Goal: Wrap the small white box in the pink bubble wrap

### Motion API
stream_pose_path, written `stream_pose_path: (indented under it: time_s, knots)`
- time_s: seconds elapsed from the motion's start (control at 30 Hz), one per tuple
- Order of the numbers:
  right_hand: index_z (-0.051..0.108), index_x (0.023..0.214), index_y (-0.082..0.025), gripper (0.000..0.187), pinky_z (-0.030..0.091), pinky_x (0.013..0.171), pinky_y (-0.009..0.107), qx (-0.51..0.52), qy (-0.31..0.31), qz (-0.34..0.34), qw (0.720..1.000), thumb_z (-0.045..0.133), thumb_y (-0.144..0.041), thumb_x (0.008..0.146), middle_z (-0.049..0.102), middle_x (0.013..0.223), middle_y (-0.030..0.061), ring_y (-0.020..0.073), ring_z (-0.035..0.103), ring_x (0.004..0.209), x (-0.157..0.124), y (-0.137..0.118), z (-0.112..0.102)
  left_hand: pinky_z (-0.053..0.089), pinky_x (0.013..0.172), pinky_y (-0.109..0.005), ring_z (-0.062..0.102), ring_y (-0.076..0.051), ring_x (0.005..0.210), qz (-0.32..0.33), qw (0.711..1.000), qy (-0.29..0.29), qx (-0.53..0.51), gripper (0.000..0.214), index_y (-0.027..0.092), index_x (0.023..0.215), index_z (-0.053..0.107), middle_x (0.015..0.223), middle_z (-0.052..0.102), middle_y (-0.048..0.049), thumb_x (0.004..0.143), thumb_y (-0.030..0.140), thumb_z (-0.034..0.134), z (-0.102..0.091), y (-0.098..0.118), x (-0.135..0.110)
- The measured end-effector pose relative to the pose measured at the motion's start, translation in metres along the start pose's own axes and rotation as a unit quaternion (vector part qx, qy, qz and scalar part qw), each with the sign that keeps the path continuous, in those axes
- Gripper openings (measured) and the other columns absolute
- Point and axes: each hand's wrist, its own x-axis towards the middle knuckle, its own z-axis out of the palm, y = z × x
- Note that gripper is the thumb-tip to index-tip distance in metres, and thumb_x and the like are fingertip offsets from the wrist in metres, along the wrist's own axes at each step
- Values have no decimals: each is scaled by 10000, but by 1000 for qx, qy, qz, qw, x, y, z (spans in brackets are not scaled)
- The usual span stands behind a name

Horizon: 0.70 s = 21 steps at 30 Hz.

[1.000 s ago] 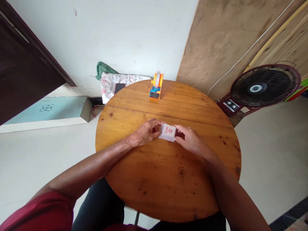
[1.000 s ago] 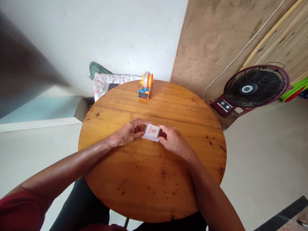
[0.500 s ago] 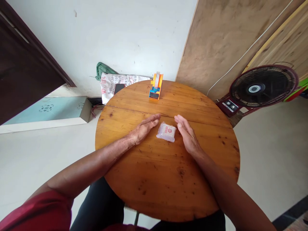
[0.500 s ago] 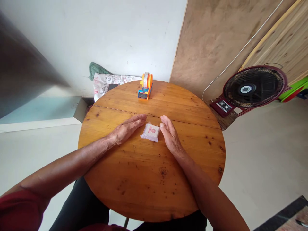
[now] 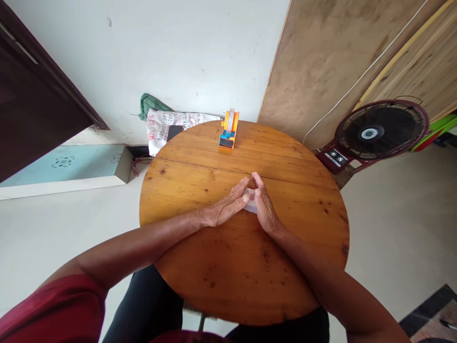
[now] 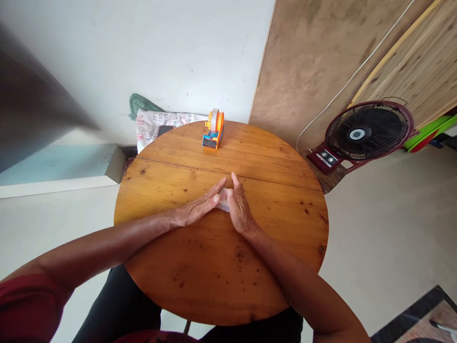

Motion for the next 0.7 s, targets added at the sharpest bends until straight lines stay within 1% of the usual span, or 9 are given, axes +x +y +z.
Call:
stream_pose_path:
  time_s: [0.13, 0.2, 0.3, 0.43, 0.5, 0.57, 0.7]
  knots:
    - [200, 1564, -276, 755, 192, 1245, 449, 0, -11, -7, 1000, 251, -708, 947, 221, 1641, 48, 221, 197, 1514, 0, 0, 0, 74, 1273, -423, 7, -264, 1535, 16, 1000, -10, 3, 917, 208, 1591, 90, 1663, 1, -31, 890, 768, 283, -1, -4, 2]
    - [217, 1561, -277, 762, 197, 1244, 445, -3, -11, -7, 1000, 246, -719, 941, 238, 1636, 49, 226, 216, 1509, 1, 0, -1, 70, 1273, -425, 27, -268, 1537, 21, 1000, -13, -3, 955, 209, 1593, 66, 1665, 3, -36, 869, 795, 277, -1, -6, 4]
    - [239, 1557, -263, 767, 202, 1242, 450, 7, -10, -10, 1000, 259, -718, 940, 254, 1630, 65, 234, 243, 1500, 2, 1, -1, 79, 1271, -436, 64, -262, 1538, 29, 999, -12, -19, 924, 227, 1593, 62, 1666, 36, -41, 885, 775, 289, -1, -6, 5]
    - [269, 1547, -271, 725, 232, 1234, 445, 34, -5, -3, 999, 279, -690, 955, 298, 1614, 63, 220, 288, 1484, 3, 1, -1, 113, 1268, -407, 74, -242, 1538, 55, 998, -3, -43, 863, 245, 1591, 91, 1667, 55, -22, 913, 736, 300, -1, -6, 6]
    - [298, 1535, -276, 706, 258, 1224, 443, 36, 6, 6, 999, 270, -685, 960, 339, 1596, 63, 217, 319, 1470, 3, 0, -3, 108, 1268, -405, 68, -240, 1539, 46, 998, 3, -50, 863, 255, 1589, 103, 1666, 69, -12, 907, 742, 310, -1, -6, 7]
    - [323, 1523, -269, 695, 282, 1212, 445, 34, 23, 14, 999, 259, -678, 965, 371, 1578, 72, 221, 347, 1457, 5, -1, -6, 88, 1267, -405, 61, -239, 1539, 21, 999, 10, -49, 885, 244, 1589, 107, 1665, 71, -20, 897, 755, 314, -2, -6, 7]
    - [329, 1513, -266, 676, 302, 1201, 450, 50, 49, 20, 997, 260, -663, 972, 384, 1570, 83, 221, 368, 1445, 6, -3, -11, 102, 1264, -415, 74, -249, 1538, -9, 997, 45, -55, 920, 231, 1589, 112, 1666, 62, -31, 878, 776, 324, -5, -4, 8]
